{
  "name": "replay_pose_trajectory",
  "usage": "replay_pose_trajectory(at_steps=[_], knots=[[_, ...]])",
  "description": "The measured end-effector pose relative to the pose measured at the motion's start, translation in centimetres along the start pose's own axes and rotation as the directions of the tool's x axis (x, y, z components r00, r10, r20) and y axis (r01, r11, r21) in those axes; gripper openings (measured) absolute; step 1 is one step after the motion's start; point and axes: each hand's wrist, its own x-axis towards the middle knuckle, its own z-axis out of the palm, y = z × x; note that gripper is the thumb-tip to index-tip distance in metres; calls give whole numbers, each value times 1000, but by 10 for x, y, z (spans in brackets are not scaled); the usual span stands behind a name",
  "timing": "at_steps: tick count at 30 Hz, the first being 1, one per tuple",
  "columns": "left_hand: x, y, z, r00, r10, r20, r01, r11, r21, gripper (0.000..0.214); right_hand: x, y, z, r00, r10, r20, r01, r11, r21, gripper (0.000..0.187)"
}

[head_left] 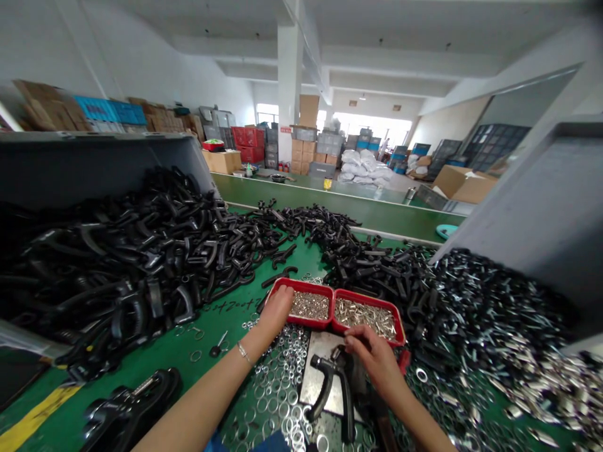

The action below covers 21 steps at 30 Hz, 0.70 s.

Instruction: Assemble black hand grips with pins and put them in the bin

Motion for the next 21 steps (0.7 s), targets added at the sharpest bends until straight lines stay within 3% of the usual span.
replay_pose_trajectory(at_steps=[2, 6, 9, 12, 14, 17, 19, 21], knots=[[-7, -1, -7, 999, 17, -44, -20, 996, -83, 22, -18, 6, -10, 998, 53, 19, -54, 998, 30, 11], [-34, 8, -18, 956, -30, -290, -91, 915, -394, 11, -42, 23, -28, 984, 168, 55, -172, 982, 75, 19], [-66, 28, -19, 982, -44, -183, -67, 828, -557, 9, -51, 35, -34, 954, 270, 131, -287, 949, 131, 26], [-98, 53, -12, 993, 118, -6, -99, 802, -590, 13, -53, 39, -29, 935, 309, 174, -331, 937, 109, 27], [-110, 67, -4, 975, 221, 30, -173, 833, -525, 16, -52, 38, -20, 932, 318, 174, -333, 941, 65, 28], [-111, 80, 7, 950, 311, 24, -277, 879, -388, 19, -49, 34, -4, 972, 209, 108, -200, 976, -85, 24], [-106, 86, 13, 937, 350, 21, -325, 890, -320, 22, -47, 32, 5, 997, 28, 70, -13, 978, -207, 21], [-101, 89, 17, 925, 380, 30, -359, 895, -265, 25, -46, 32, 12, 986, -138, 91, 159, 946, -282, 20]])
